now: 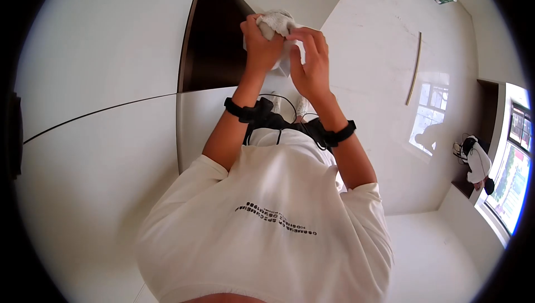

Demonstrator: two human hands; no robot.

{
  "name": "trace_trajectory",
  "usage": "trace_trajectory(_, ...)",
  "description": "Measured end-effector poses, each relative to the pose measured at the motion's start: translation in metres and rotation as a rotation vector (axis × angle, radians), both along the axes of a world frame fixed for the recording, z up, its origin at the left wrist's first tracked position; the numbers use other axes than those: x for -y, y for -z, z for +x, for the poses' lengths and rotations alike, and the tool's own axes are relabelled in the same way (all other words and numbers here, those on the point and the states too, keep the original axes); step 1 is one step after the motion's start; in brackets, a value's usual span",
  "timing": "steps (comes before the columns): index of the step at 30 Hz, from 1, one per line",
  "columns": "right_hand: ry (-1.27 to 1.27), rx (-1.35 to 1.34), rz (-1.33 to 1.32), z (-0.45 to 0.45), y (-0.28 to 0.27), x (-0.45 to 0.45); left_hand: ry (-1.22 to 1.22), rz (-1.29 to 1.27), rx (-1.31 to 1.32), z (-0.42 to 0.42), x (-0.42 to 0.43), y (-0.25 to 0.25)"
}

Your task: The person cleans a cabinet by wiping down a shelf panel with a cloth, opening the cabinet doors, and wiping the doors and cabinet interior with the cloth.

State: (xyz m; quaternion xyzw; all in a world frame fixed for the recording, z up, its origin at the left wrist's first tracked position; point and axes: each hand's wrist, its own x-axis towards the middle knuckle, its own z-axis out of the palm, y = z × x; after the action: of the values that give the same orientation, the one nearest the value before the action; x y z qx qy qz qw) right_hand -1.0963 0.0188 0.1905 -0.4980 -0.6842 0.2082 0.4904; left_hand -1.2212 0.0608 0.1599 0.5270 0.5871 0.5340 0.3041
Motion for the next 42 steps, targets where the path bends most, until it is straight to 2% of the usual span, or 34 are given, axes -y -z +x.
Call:
trace_trajectory(4,-0.130,0.166,0.000,0.011,-0.005,0.026,0.011,-0.070,0.053,-0.002,0.024,0.002)
trace_trajectory(11,-0.127,0.409,-0.094,-0.017,-0.023,0.019,0.043,-0.164,0.297,-0.023,0.018,0.013)
trace_trajectory(15,-0.104,0.475,-0.066,-0.035,-0.022,0.001,0.046,-0.148,0.170,-0.049,-0.025,0.016)
trace_trajectory(17,-0.117,0.427,-0.068,-0.043,-0.010,-0.013,0.058,-0.088,0.112,-0.065,-0.053,0.012)
trace_trajectory(20,-0.127,0.451,-0.024,-0.057,0.002,-0.013,0.217,-0.155,0.087,-0.111,-0.087,0.013)
trace_trajectory(22,-0.097,0.491,0.040,-0.060,0.000,-0.007,0.195,-0.141,0.019,-0.131,-0.103,0.013)
trace_trajectory(24,-0.133,0.350,0.056,-0.049,-0.008,0.012,0.116,-0.174,-0.072,-0.128,-0.100,0.010)
trace_trajectory(27,-0.286,0.094,0.072,-0.037,-0.005,0.052,0.043,-0.165,-0.134,-0.104,-0.070,0.007)
trace_trajectory(28,-0.401,0.054,0.035,-0.034,-0.008,0.070,0.023,-0.207,-0.234,-0.098,-0.059,0.011)
trace_trajectory(30,-0.691,0.082,0.080,-0.024,-0.006,0.089,0.069,-0.223,-0.031,-0.076,-0.025,0.006)
trace_trajectory(32,-0.744,0.162,0.015,-0.008,-0.004,0.098,0.082,-0.255,0.040,-0.059,0.002,0.015)
trace_trajectory(35,-0.420,0.157,0.110,0.008,0.012,0.088,0.172,-0.291,0.091,-0.042,0.048,0.023)
trace_trajectory(37,-0.298,0.172,0.058,0.013,0.012,0.087,0.303,-0.281,0.089,-0.042,0.066,0.021)
trace_trajectory(38,-0.228,0.173,0.023,0.014,0.013,0.091,0.362,-0.370,0.112,-0.043,0.071,0.019)
trace_trajectory(42,-0.213,0.186,0.055,0.000,0.031,0.105,0.660,-0.637,0.205,-0.056,0.090,-0.023)
